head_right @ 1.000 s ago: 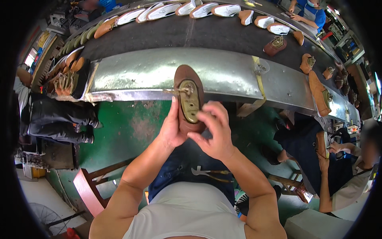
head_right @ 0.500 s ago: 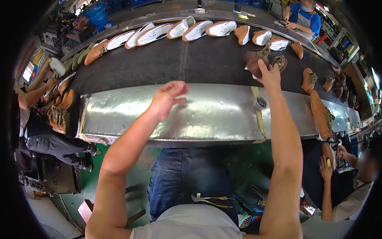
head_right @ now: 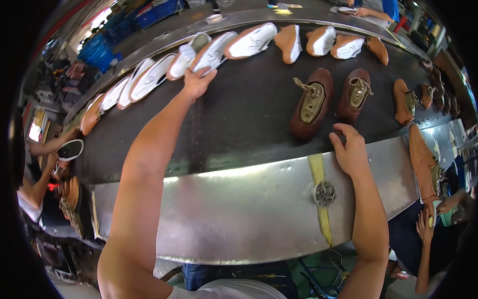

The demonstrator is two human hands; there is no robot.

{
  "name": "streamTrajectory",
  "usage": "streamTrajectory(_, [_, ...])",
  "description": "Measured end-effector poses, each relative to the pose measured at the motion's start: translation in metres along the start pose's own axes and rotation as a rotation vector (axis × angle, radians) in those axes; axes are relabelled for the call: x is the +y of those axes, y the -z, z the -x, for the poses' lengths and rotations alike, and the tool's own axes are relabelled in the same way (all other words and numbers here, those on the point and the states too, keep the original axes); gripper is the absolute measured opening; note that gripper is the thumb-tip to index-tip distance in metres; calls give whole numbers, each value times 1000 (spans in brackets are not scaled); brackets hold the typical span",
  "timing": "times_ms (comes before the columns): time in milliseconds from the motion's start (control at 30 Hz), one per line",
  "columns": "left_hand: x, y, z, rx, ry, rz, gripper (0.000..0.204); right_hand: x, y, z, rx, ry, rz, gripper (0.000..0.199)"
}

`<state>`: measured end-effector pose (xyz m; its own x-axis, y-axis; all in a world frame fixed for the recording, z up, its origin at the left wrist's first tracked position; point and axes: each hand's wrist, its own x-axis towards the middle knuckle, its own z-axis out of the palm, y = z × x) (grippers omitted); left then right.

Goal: Manually pull the upper material over the last and secure it using specialized pliers/pincers.

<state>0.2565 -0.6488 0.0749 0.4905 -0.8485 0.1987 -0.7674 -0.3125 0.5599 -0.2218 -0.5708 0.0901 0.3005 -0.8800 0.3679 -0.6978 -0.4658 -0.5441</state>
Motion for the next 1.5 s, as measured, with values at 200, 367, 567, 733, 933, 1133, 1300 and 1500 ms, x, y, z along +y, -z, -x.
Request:
streamTrajectory(200, [63,-56,-73,3,40,-30,95,-10,6,-4,-73,-117,-28,30])
streamTrajectory(367, [90,-56,-100,-114,101,-181,95,-10,0,-6,-70,-110,-37,32])
streamTrajectory(567, [59,14,4,-183,-138,-265,95,-3,2,-2,28,-68,-97,26])
streamTrajectory(733, [-18,173,172,-266,-26,-114,67,16,-11,-2,159,-129,-267,24])
streamTrajectory(933, [-82,315,408,-115,4,3,47,-52,17,95,376,65,-271,14])
streamTrajectory(1133, [-83,311,483,-46,-342,-452,86,-158,25,387,-741,205,-150,33])
streamTrajectory(1300, [-13,275,370,-594,59,-330,90,-173,37,479,-950,212,115,47])
streamTrajectory(1500, [-19,240,324,-601,-56,-75,79,-147,43,472,-1169,-294,-338,61])
